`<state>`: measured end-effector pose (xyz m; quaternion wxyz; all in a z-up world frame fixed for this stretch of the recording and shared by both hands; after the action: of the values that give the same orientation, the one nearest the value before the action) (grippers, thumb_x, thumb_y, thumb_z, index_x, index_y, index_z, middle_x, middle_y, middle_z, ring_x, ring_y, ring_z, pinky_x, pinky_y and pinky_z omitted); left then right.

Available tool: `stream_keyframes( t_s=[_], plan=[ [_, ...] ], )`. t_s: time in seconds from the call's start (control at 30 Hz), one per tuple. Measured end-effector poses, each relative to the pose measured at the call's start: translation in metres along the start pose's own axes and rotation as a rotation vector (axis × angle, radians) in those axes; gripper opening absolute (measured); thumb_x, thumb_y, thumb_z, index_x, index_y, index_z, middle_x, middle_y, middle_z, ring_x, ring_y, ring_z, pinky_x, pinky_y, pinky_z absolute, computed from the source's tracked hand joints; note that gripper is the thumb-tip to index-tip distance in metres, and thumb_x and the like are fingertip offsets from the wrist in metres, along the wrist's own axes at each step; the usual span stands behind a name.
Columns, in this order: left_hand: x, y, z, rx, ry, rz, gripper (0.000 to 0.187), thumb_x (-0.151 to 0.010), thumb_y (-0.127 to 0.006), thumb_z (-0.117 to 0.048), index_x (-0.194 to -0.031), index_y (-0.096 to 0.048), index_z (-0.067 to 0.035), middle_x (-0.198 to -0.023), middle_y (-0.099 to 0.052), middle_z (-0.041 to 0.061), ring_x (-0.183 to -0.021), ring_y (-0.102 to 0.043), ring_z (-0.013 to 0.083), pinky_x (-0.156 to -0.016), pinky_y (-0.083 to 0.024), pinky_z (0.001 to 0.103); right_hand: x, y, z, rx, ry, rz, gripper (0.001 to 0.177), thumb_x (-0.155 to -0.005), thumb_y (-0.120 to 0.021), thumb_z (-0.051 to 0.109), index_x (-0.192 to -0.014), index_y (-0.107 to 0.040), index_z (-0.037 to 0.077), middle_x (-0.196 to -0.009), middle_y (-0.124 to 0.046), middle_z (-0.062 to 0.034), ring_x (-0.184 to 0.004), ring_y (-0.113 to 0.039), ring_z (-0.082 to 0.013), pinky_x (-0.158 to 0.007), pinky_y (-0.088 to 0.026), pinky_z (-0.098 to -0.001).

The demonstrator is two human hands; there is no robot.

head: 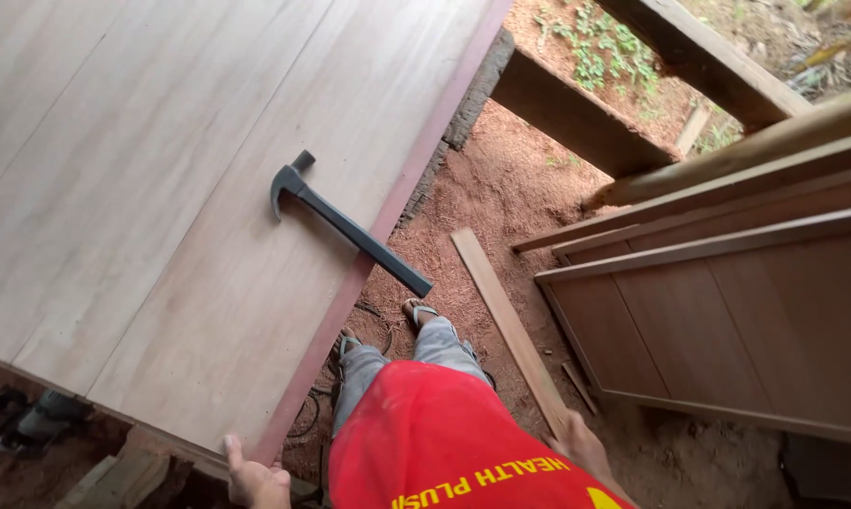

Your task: The person assembles a wooden structure by positioning a long metal pipe across a large wooden board and securing it with a hammer and nails. They also handle a small tin can and a wooden plank during the process.

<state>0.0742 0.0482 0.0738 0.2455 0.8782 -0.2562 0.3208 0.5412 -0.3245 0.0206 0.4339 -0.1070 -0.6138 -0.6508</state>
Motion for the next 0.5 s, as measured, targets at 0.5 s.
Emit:
stream_keyframes(
  t_s=[0.5],
  plan=[
    [-0.074, -0.004, 0.046, -0.145, -0.123, 0.18, 0.076, -0.101, -0.059, -0.065, -0.144, -0.056, -0.003, -0.128, -0.065, 0.015, -0.105, -0.064, 0.0307, -0.075, -0.052, 0.04, 0.012, -0.046, 0.035, -0.499, -0.576, -0.1, 0.072, -0.078, -0.083, 0.051, -0.121, -0.065, -0.003, -0.1, -0.075, -0.0218, -0.089, -0.076, -0.0329, -0.08, -0.059, -0.0444]
  ],
)
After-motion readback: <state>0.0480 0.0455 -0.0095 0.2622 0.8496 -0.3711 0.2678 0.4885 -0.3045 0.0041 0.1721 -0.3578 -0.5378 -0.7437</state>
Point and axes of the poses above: each hand's wrist, its own x-axis away from the middle knuckle, its own y-axis out of the back of the hand, z = x × y, the point moved 2 cm from there along -x, towards the middle knuckle
